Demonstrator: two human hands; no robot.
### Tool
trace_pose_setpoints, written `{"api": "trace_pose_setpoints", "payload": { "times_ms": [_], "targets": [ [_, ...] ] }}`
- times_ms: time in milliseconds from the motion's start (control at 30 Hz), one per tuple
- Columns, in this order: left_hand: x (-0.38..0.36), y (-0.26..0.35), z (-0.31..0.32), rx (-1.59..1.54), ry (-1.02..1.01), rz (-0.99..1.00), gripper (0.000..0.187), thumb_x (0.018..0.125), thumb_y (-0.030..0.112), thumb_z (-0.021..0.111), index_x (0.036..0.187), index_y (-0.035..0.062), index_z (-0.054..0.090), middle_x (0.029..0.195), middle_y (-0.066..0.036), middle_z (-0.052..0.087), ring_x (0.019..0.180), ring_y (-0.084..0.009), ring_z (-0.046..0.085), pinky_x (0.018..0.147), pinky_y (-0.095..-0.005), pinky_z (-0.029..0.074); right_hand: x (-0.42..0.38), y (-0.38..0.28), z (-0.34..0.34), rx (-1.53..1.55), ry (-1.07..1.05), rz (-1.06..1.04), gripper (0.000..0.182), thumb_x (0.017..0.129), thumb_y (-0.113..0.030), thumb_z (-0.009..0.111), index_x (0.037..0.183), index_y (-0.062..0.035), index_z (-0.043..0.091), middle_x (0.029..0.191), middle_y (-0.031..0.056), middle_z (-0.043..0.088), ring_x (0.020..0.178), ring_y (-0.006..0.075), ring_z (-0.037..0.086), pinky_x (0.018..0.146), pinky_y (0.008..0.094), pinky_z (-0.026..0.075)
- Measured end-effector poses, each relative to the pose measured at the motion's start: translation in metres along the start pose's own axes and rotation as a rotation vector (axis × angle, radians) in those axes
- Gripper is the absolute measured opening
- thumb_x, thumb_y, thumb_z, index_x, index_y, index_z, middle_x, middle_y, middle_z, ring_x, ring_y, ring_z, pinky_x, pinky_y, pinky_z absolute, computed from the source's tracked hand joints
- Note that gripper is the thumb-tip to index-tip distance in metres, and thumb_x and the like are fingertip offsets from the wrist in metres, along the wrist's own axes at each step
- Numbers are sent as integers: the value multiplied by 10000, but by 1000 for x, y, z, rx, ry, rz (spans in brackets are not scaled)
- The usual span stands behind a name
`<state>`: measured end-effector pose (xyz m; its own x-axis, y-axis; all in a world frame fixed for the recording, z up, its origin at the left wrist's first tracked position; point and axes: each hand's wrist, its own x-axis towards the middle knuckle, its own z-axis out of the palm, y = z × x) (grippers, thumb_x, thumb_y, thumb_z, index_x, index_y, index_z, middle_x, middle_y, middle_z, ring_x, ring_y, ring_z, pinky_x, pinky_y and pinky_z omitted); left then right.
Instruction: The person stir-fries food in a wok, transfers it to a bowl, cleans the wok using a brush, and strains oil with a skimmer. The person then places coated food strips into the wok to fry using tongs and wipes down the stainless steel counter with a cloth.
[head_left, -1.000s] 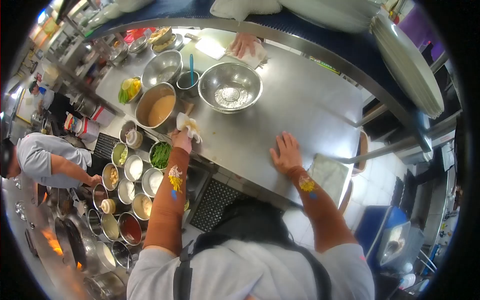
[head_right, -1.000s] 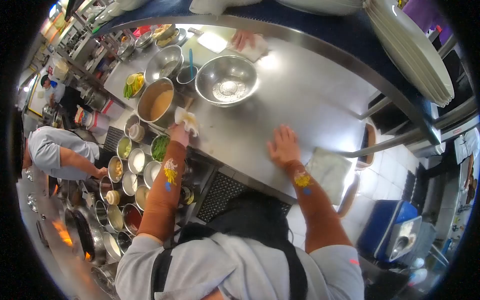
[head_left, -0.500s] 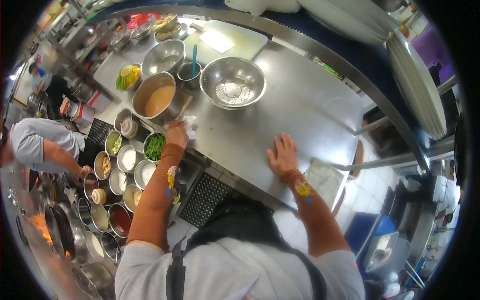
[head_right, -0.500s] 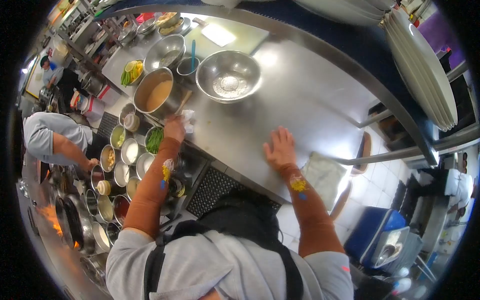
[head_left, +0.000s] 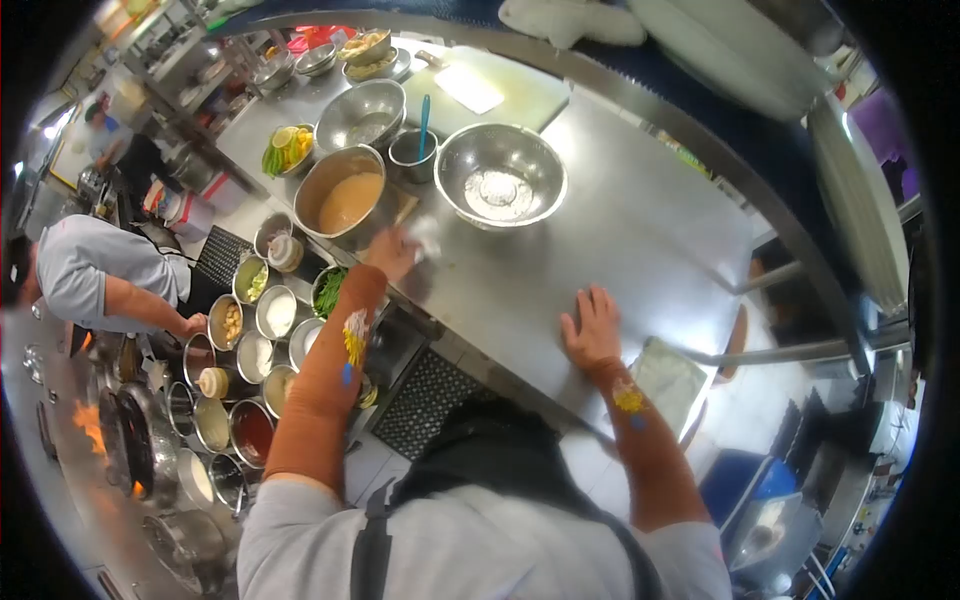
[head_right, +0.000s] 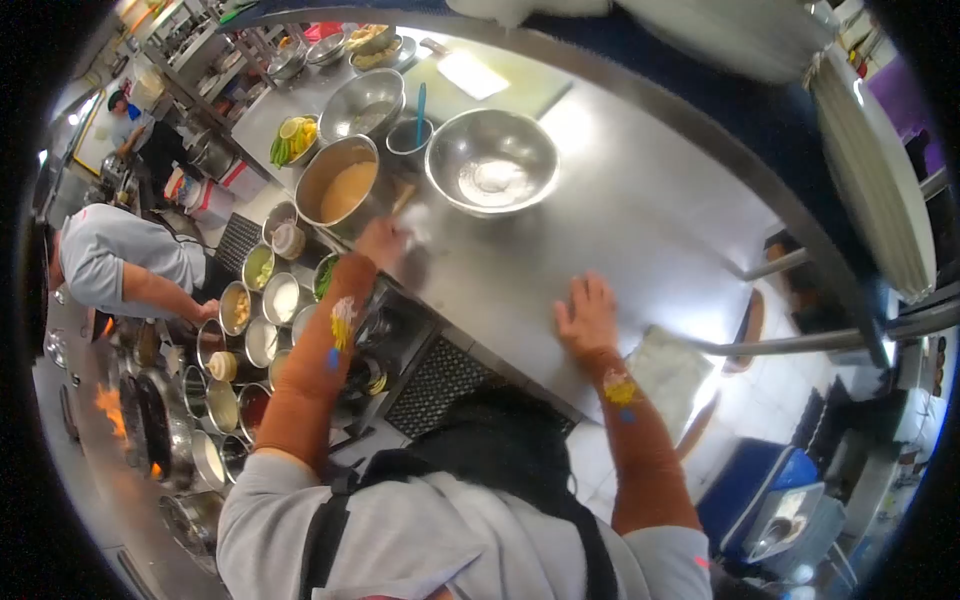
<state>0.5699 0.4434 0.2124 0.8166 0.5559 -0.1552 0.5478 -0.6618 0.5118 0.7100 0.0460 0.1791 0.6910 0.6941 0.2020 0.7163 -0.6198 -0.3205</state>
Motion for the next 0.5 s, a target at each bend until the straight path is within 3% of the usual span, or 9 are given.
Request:
{"api": "trace_pose_setpoints", "payload": {
  "times_ms": [100,200,300,400,500],
  "targets": [
    [22,-16,8,277,163,93,238,777,217,651,978,91,671,1050,-208,651,959,-386,642,806,-501,512,-1,6,7,-22,94,-67,539,826,-308,623,1267,-13,525,1373,232,433,1263,420,396,1064,522,313],
    [22,-22,37,483,152,123,239,761,180,641,982,93,672,1058,-184,655,976,-374,637,814,-500,509,2,5,7,-7,106,-64,521,828,-296,625,1250,-4,536,1367,236,437,1258,427,397,1060,519,316],
    [4,5,57,360,290,222,232,757,140,622,979,95,670,1062,-181,653,988,-372,633,827,-502,502,0,6,6,-9,92,-49,514,836,-297,621,1250,-3,539,1368,240,437,1262,430,394,1064,517,312],
    [-10,24,83,348,229,427,224,773,121,595,986,92,663,1027,-175,666,963,-372,637,838,-488,501,0,7,10,-22,108,-63,514,846,-304,612,1254,0,538,1370,239,436,1267,428,391,1070,513,307],
    [-13,32,73,117,88,342,215,790,110,572,985,56,645,957,-176,679,885,-374,652,804,-476,517,-3,9,11,-50,97,-69,520,856,-312,599,1265,3,534,1375,238,434,1275,423,386,1081,509,299]
  ]
}}
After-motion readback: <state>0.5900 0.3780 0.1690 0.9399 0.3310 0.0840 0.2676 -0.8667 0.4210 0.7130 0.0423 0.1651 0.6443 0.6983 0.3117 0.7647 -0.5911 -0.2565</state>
